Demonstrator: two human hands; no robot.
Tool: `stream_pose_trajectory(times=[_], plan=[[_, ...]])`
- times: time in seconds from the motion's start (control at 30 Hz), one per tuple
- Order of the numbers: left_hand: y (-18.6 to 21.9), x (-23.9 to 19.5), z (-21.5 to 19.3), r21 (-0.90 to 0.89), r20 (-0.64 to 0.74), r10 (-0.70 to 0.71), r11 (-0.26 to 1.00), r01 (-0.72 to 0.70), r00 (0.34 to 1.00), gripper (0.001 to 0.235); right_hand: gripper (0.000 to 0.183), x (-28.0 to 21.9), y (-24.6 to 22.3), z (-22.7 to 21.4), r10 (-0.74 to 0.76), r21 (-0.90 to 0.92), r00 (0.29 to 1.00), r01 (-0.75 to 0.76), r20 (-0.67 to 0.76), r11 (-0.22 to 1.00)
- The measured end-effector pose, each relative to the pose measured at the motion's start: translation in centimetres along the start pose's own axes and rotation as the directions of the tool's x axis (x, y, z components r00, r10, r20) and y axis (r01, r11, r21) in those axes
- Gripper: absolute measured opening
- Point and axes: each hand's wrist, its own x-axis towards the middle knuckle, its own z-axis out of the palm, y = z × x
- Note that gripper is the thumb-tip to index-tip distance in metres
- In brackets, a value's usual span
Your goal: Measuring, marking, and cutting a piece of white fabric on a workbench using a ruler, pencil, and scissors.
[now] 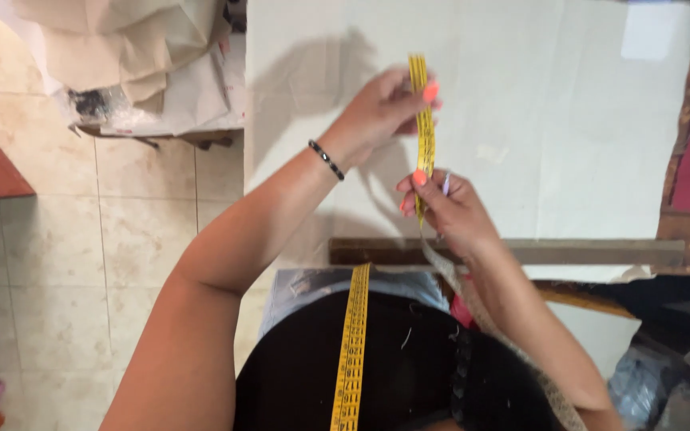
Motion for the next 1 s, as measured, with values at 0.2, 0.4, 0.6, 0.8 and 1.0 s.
stream_pose_trajectory(times=[0.2,0.4,0.6,0.8,1.0], plan=[[-6.1,6.4,-2.5,0.182,-0.226,-0.113,0.971,0.156,0.968,0.013,0.041,0.5,1.0,0.3,0.119,-0.152,0.965,-0.157,-0.236,0.976],[-6.7,13.6,-3.5,0.7,-0.33,0.227,0.71,0.076,0.916,0.018,0.023,1.0,3.1,-3.2,0.145,-0.063,0.941,-0.172,-0.306,0.983],[-8.8,14.1,-4.0,0.999,-0.047,0.49,0.0,0.054,0.87,0.066,0.023,4.2,4.4,-4.9,0.198,-0.006,0.918,-0.213,-0.343,0.977],[-11.5,11.2,-4.9,0.967,0.185,0.359,-0.234,-0.104,0.915,0.058,0.069,3.1,2.8,-4.0,0.383,0.165,0.875,-0.348,-0.297,0.923],[-11.1,12.2,-3.5,0.982,0.062,0.293,-0.187,-0.006,0.954,0.061,0.037,0.3,1.9,-3.0,0.427,-0.103,0.903,-0.431,-0.055,0.897]])
